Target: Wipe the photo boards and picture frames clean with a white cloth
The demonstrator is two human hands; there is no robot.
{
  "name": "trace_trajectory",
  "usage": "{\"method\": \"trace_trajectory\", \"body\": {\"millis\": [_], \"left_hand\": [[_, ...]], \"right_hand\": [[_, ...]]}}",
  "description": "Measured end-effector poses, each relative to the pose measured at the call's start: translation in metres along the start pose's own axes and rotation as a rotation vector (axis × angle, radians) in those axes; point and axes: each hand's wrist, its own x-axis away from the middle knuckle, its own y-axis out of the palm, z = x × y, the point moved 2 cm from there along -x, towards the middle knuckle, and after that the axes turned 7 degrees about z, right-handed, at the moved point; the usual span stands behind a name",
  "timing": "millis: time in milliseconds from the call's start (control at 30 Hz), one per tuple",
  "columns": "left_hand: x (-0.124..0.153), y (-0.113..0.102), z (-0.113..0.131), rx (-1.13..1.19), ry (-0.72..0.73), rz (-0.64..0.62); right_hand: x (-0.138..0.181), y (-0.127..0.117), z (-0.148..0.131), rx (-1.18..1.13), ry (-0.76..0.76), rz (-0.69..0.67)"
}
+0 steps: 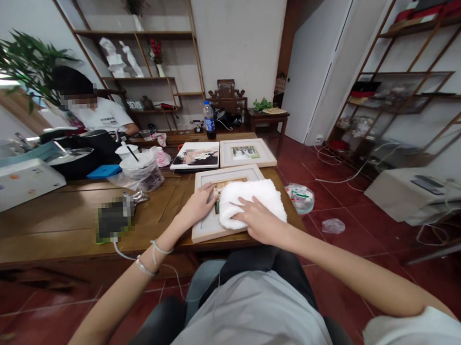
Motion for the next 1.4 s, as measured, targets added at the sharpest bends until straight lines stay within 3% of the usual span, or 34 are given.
{"method": "trace_trajectory", "body": {"millis": [100,267,333,433,600,833,967,1167,1400], "left_hand": [[-0.001,-0.002,-0.003,0.003,0.024,0.004],[-0.007,-0.005,-0.012,0.019,0.047,-0.006],[-0.007,-0.006,-0.013,0.021,0.052,-0.001],[-0.005,-0.005,-0.012,0.008,0.054,0.005],[-0.003,-0.005,-0.01,0.006,0.044,-0.008],[-0.004,-0.003,-0.011,0.014,0.037,0.005],[-0.004,-0.001,-0.015,0.023,0.06,0.005],[-0.003,-0.003,-0.014,0.023,0.076,0.017],[-0.004,-0.002,-0.015,-0.01,0.099,0.017]], "right_hand": [[-0.022,-0.007,0.016,0.1,0.038,0.099],[-0.063,-0.048,0.073,0.343,0.149,0.327],[-0.073,-0.05,0.09,0.387,0.128,0.295],[-0.078,-0.03,0.099,0.368,0.104,0.153],[-0.062,-0.004,0.074,0.322,0.123,0.018],[0.006,-0.031,0.0,0.205,0.087,-0.101],[0.022,-0.03,-0.013,0.156,0.134,-0.08],[-0.012,-0.009,0.034,0.214,0.138,0.069],[-0.074,-0.007,0.098,0.273,0.153,0.185]]}}
